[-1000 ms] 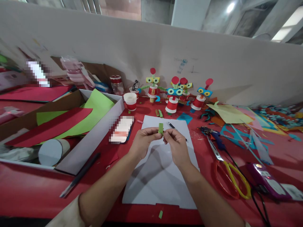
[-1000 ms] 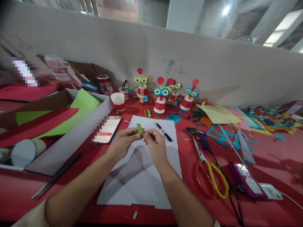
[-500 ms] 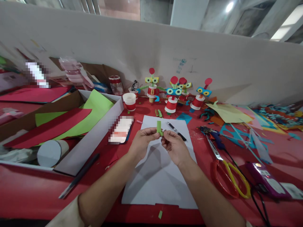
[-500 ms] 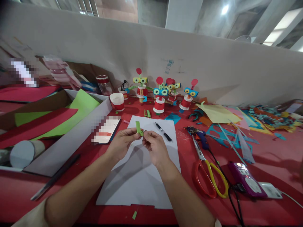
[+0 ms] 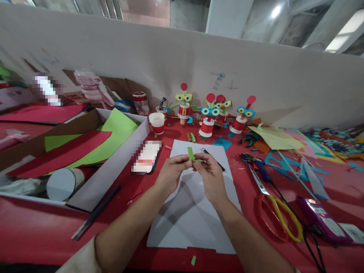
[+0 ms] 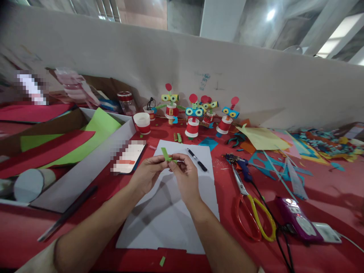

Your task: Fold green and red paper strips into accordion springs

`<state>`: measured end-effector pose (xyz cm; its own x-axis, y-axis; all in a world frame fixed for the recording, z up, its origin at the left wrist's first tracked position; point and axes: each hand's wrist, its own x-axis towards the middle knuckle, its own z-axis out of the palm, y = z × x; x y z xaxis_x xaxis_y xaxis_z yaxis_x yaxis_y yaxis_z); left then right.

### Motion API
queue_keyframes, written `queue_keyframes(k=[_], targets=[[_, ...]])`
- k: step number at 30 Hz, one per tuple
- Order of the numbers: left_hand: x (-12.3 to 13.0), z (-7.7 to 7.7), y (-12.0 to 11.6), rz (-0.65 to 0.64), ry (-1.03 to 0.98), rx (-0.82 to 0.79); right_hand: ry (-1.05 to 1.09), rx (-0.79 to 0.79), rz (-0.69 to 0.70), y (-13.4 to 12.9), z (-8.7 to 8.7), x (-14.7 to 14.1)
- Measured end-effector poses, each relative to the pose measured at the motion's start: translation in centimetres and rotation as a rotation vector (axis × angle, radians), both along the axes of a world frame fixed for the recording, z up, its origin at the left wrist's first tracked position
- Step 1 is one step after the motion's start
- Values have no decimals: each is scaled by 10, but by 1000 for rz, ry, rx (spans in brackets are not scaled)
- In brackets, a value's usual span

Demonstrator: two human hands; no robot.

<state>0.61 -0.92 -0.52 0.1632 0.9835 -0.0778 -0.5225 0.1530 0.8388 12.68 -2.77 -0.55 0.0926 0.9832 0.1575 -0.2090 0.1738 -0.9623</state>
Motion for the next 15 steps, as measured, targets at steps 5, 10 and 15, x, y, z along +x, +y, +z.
queue_keyframes(k=[5,10,15], targets=[[2,1,-2,24,72,73,108,-80,-11,5,-4,3],[2,3,-4,12,85,68,156,-76,-34,7,-7,5],[3,-2,-1,62,80,21,136,-115,-3,5,-6,3]])
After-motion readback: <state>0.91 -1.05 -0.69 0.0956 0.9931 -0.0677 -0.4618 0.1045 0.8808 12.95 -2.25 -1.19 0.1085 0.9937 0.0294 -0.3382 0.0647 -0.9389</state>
